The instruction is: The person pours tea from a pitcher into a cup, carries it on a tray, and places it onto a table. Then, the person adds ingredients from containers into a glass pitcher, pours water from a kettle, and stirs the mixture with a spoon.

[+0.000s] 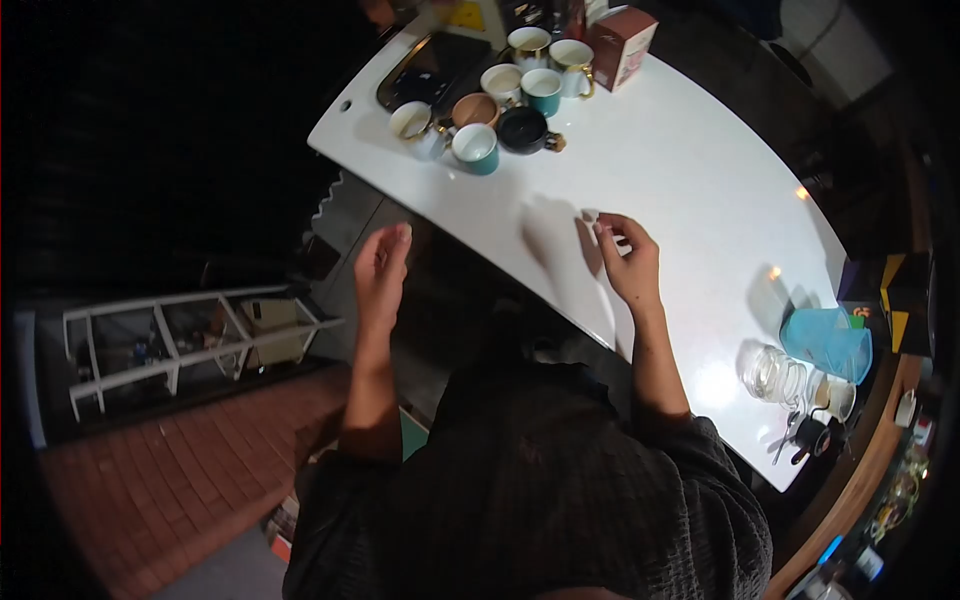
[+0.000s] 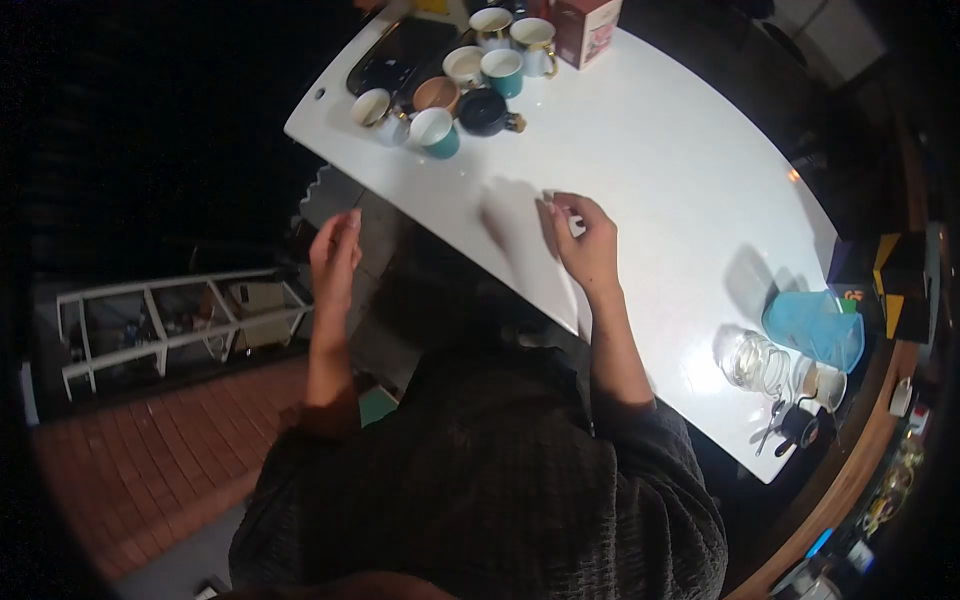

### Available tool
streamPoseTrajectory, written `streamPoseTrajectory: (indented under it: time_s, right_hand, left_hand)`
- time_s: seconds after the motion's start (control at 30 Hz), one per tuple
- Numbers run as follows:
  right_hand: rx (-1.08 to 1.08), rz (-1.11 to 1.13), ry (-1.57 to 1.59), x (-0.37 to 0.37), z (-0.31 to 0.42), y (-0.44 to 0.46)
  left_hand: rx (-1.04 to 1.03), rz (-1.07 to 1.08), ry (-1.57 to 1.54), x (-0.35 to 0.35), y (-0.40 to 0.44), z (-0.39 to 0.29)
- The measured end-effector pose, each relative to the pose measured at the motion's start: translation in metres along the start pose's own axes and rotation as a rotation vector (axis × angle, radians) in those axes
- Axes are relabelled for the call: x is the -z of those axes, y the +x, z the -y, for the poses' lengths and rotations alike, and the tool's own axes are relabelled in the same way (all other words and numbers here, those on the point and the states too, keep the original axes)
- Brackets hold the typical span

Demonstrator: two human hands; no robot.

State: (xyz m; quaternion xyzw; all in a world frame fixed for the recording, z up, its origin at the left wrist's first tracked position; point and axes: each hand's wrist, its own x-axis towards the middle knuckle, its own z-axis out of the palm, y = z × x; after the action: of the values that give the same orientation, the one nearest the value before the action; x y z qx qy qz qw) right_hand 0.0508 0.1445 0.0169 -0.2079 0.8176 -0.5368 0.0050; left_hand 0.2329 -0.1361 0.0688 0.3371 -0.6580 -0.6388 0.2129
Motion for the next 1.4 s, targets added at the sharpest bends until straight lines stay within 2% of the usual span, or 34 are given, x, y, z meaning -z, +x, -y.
streamPoseTrajectory:
  time_s: [0.1, 0.13, 0.23, 0.3, 0.33, 0.37, 0.47, 0.5, 0.57, 0.63, 0.7, 0.77, 0.83, 0.93, 1.23, 1.4]
  right_hand:
    - [-0.047, -0.038, -0.027, 0.002, -0.011, -0.001]
    - [-0.126, -0.025, -0.027, 0.004, -0.009, 0.000]
    - [-0.193, -0.104, -0.035, 0.003, -0.004, 0.008]
    - [-0.205, -0.150, -0.044, 0.006, 0.001, 0.015]
    - [-0.204, -0.167, -0.056, 0.007, 0.004, 0.017]
    - [-0.205, -0.183, -0.069, 0.008, 0.006, 0.019]
    - [-0.241, -0.249, -0.111, 0.013, 0.006, 0.018]
    - [-0.258, -0.281, -0.116, 0.014, 0.006, 0.015]
    - [-0.306, -0.322, -0.110, 0.015, 0.005, 0.008]
    - [-0.353, -0.356, -0.098, 0.016, 0.003, 0.002]
    - [-0.408, -0.380, -0.096, 0.016, 0.000, -0.003]
    - [-0.415, -0.387, -0.093, 0.016, -0.002, -0.004]
    - [-0.417, -0.391, -0.089, 0.017, -0.003, -0.002]
    - [-0.413, -0.417, -0.106, 0.017, -0.006, 0.001]
    - [-0.407, -0.383, -0.158, 0.015, -0.007, 0.001]
    - [-0.395, -0.359, -0.176, 0.016, -0.003, 0.007]
  left_hand:
    - [-0.106, 0.165, 0.023, -0.033, 0.059, -0.038]
    - [-0.169, 0.229, 0.019, -0.046, 0.080, -0.052]
    - [-0.176, 0.411, 0.091, -0.089, 0.144, -0.087]
    - [-0.221, 0.412, 0.153, -0.124, 0.197, -0.090]
    - [-0.376, 0.412, 0.235, -0.138, 0.239, -0.071]
    - [-0.381, 0.437, 0.222, -0.153, 0.267, -0.065]
    - [-0.283, 0.409, 0.659, -0.187, 0.303, -0.074]
    - [-0.289, 0.432, 0.655, -0.197, 0.315, -0.068]
    - [-0.287, 0.359, 0.866, -0.213, 0.353, -0.044]
    - [-0.311, 0.394, 0.900, -0.217, 0.367, -0.042]
    - [-0.225, 0.456, 0.983, -0.218, 0.379, -0.039]
    - [-0.252, 0.481, 0.946, -0.220, 0.384, -0.034]
    - [-0.169, 0.601, 0.781, -0.221, 0.387, -0.033]
    - [-0.096, 0.574, 0.709, -0.224, 0.383, -0.035]
    - [-0.191, 0.507, 0.740, -0.219, 0.380, -0.041]
    - [-0.132, 0.501, 0.715, -0.213, 0.370, -0.060]
